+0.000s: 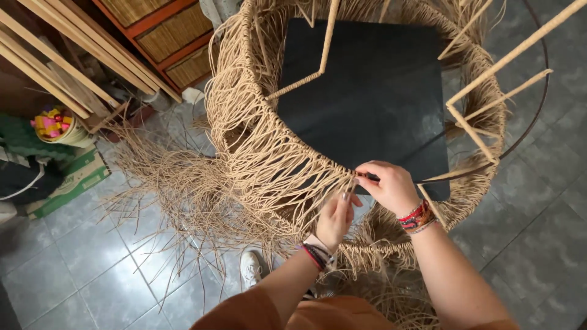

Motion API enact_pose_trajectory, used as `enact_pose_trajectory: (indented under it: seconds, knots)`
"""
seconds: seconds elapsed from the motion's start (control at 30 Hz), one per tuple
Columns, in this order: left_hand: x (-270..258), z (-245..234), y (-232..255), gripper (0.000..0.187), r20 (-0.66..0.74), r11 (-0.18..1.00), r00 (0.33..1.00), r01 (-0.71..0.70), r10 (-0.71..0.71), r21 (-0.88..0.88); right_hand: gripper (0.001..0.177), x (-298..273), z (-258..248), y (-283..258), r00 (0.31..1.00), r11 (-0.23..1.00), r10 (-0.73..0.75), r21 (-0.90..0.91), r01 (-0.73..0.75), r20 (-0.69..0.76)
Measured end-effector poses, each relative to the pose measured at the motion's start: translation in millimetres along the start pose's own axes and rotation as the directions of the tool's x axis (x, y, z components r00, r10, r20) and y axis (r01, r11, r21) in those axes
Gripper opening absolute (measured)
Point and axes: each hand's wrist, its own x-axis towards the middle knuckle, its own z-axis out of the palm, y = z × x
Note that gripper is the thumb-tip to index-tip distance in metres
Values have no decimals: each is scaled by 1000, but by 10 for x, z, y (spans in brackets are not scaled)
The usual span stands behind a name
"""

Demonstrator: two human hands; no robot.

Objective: Weaving straw fibers onto a circular frame to create a decorative furniture item

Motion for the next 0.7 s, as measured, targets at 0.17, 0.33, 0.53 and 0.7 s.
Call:
enact_pose_trajectory:
  seconds: [0.17, 0.33, 0.53, 0.7]
  knots:
    - [237, 129, -300, 41, -59, 966, 986, 142, -158, -214, 11, -35, 87, 122, 994, 996, -79, 40, 82, -80]
    - [136, 7, -190, 33, -134, 985, 991, 46, -24, 163, 10, -47, 66, 78, 987, 993, -119, -6, 119, -109]
    - [-118, -590, -278, 35, -244, 498, 959, 143, 143, 855, 13, -59, 259, 186, 989, 978, -130, -172, 117, -69]
    - [-224, -1484, -270, 32, -44, 275, 984, 91, -171, 957, 15, -43, 354, 243, 989, 978, -130, -173, 117, -67]
